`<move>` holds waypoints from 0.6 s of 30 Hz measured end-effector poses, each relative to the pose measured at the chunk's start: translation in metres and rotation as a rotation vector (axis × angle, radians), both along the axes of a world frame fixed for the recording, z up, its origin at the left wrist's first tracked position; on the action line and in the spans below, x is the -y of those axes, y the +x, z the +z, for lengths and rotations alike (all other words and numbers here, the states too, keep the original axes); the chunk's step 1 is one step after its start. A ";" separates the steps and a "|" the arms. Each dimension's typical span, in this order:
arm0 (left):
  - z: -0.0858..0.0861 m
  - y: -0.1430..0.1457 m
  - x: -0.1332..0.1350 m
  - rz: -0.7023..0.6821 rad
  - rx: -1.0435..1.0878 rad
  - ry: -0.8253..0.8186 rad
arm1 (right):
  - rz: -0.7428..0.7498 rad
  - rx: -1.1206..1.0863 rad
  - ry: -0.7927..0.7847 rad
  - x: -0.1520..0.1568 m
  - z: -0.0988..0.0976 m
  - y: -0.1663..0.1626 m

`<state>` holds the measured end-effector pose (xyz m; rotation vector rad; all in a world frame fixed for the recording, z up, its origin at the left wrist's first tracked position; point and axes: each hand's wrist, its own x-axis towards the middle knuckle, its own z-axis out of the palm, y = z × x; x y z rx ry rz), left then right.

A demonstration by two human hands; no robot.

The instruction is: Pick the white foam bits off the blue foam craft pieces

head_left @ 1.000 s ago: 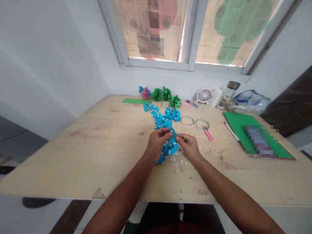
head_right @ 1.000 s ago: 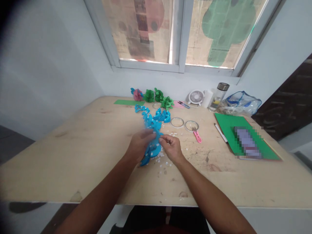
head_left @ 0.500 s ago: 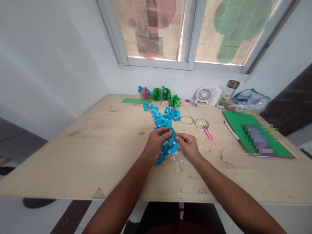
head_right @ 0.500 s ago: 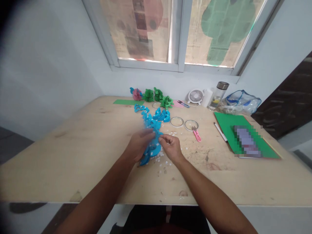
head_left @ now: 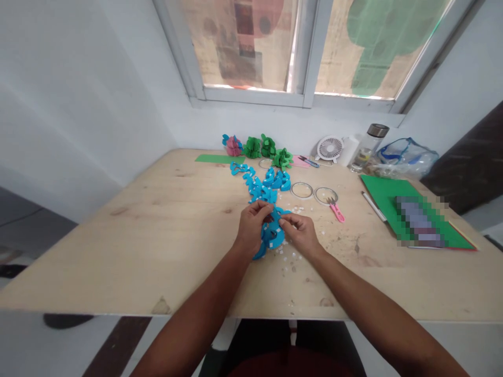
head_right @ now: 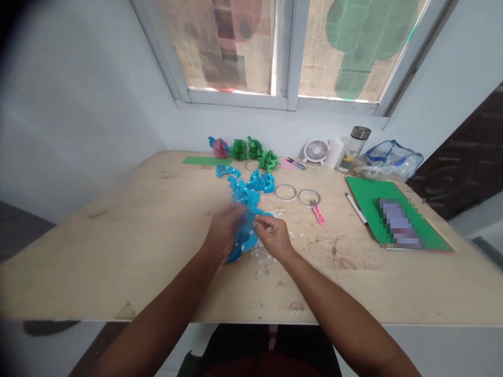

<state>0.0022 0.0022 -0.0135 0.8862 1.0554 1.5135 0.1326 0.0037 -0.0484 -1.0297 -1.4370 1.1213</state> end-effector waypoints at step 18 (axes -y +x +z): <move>-0.003 -0.004 0.001 -0.170 -0.166 -0.095 | -0.095 -0.108 -0.008 -0.008 0.001 0.007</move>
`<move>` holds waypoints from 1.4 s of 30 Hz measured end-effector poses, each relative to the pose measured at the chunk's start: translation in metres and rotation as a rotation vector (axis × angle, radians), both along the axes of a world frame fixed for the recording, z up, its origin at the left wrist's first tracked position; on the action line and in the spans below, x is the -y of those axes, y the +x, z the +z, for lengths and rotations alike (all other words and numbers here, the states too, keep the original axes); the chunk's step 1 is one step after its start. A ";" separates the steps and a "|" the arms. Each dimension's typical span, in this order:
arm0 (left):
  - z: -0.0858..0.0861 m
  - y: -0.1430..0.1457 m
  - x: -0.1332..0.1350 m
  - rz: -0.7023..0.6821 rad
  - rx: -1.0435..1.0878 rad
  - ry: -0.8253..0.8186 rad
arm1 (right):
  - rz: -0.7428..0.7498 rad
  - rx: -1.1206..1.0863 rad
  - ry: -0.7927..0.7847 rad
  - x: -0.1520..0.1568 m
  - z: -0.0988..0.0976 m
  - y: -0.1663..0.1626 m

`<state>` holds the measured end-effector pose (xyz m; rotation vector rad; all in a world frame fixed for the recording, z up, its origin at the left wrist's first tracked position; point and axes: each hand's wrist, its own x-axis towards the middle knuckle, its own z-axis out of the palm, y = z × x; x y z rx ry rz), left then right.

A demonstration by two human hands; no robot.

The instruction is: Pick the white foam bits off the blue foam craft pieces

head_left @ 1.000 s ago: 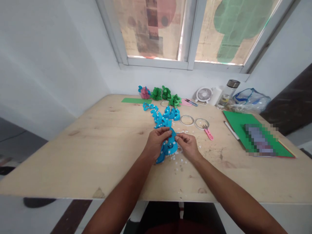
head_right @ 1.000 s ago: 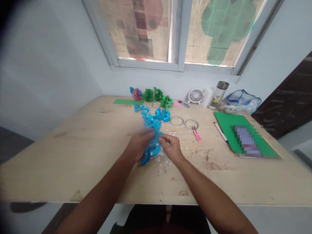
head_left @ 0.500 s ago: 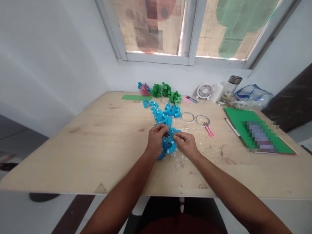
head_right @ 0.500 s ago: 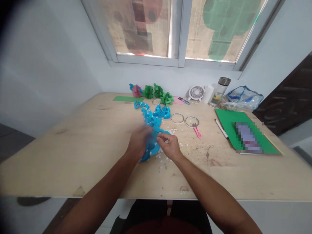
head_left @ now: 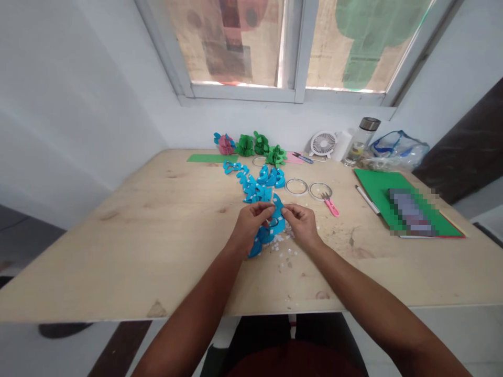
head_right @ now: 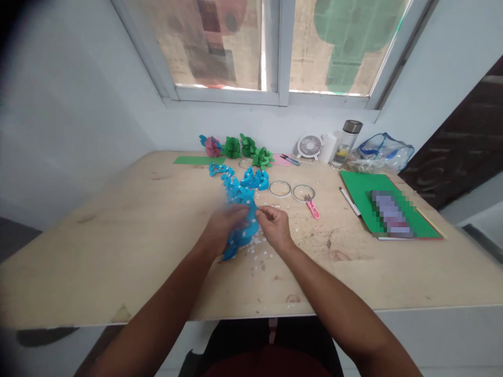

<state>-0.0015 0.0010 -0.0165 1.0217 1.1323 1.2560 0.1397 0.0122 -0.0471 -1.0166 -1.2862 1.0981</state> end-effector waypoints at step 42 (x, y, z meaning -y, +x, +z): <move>0.008 0.000 0.004 -0.011 -0.079 0.050 | 0.014 -0.094 -0.089 0.000 0.009 -0.002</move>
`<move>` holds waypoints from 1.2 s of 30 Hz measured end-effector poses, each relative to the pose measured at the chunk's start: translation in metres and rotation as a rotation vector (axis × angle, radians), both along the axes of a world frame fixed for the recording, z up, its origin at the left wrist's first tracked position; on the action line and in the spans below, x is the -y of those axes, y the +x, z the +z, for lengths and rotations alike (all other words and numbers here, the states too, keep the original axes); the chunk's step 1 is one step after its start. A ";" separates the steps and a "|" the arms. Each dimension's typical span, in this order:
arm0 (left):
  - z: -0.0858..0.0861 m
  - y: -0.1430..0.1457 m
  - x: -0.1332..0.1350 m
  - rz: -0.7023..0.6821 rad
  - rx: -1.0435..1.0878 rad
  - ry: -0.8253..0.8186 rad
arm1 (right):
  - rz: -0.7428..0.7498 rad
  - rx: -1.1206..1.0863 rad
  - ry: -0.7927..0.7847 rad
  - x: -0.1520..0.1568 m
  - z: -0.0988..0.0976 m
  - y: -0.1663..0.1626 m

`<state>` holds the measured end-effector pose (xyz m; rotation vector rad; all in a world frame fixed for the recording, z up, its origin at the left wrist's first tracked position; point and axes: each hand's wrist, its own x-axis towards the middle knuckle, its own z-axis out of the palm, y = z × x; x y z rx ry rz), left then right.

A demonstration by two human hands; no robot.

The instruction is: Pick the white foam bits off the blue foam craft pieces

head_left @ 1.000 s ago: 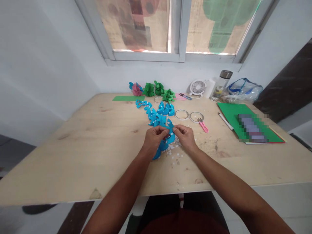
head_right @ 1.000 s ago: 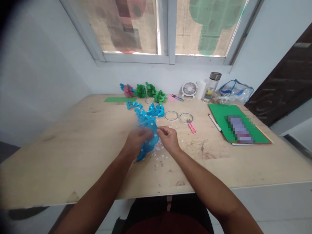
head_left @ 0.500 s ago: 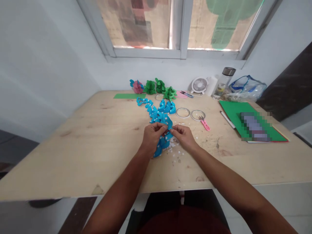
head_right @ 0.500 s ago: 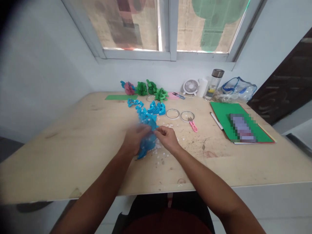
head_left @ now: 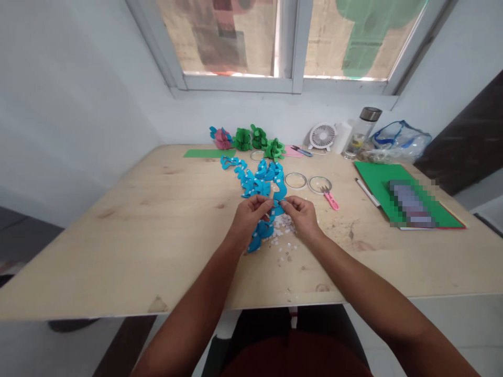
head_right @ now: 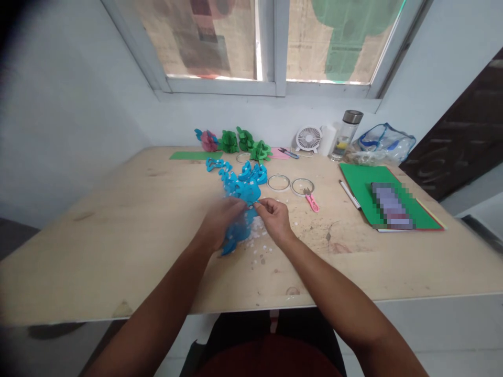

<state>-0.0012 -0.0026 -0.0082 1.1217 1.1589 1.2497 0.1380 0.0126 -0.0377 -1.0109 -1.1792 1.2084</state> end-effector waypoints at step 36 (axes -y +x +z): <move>0.002 0.000 0.006 -0.041 -0.121 0.187 | 0.045 -0.052 0.034 -0.002 0.002 0.006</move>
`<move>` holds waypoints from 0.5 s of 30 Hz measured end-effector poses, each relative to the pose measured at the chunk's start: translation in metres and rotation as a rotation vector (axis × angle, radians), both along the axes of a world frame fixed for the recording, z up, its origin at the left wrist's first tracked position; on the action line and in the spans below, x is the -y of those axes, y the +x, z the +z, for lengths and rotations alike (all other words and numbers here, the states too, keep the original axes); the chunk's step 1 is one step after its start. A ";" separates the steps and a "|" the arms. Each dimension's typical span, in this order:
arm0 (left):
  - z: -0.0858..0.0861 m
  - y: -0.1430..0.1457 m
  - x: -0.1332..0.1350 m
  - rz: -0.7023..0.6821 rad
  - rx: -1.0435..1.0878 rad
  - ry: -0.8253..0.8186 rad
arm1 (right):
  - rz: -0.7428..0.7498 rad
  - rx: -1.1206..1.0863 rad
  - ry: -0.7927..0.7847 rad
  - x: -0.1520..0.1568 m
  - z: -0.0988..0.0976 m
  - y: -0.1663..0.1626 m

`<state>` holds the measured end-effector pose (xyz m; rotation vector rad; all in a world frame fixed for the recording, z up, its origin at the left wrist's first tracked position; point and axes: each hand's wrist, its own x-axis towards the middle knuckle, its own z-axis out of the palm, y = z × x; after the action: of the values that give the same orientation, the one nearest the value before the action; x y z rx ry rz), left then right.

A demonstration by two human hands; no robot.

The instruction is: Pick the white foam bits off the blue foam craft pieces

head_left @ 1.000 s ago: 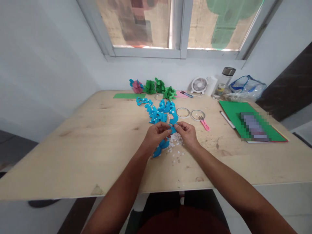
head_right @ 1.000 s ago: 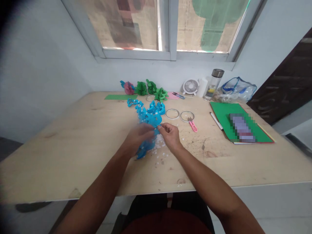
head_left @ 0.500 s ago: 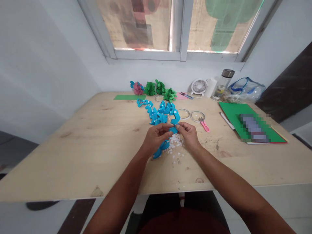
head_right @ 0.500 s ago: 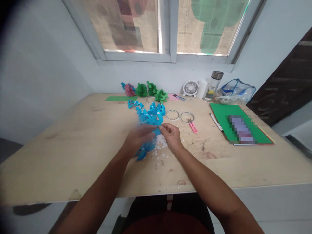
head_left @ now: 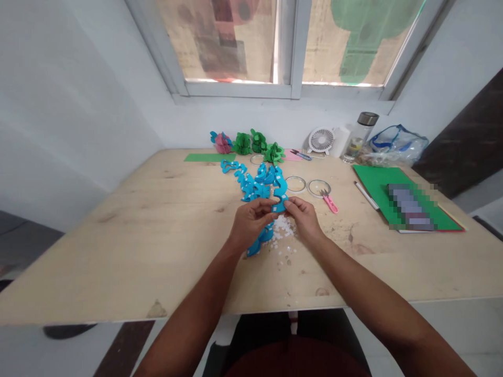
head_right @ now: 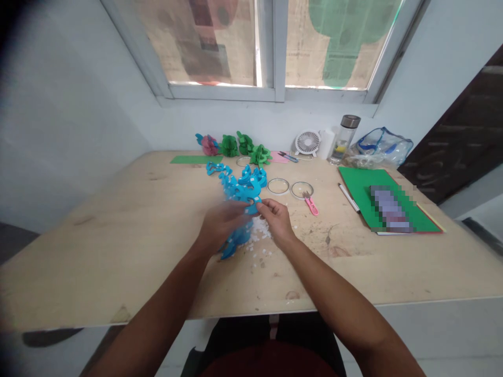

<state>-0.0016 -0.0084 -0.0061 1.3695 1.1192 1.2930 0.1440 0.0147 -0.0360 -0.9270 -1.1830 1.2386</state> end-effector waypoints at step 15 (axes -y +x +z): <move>-0.004 0.001 -0.001 0.022 0.010 -0.035 | 0.001 0.036 0.011 0.004 0.003 -0.004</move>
<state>-0.0003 -0.0069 -0.0098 1.3274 1.1474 1.2888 0.1399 0.0109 -0.0334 -0.9441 -1.2177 1.2188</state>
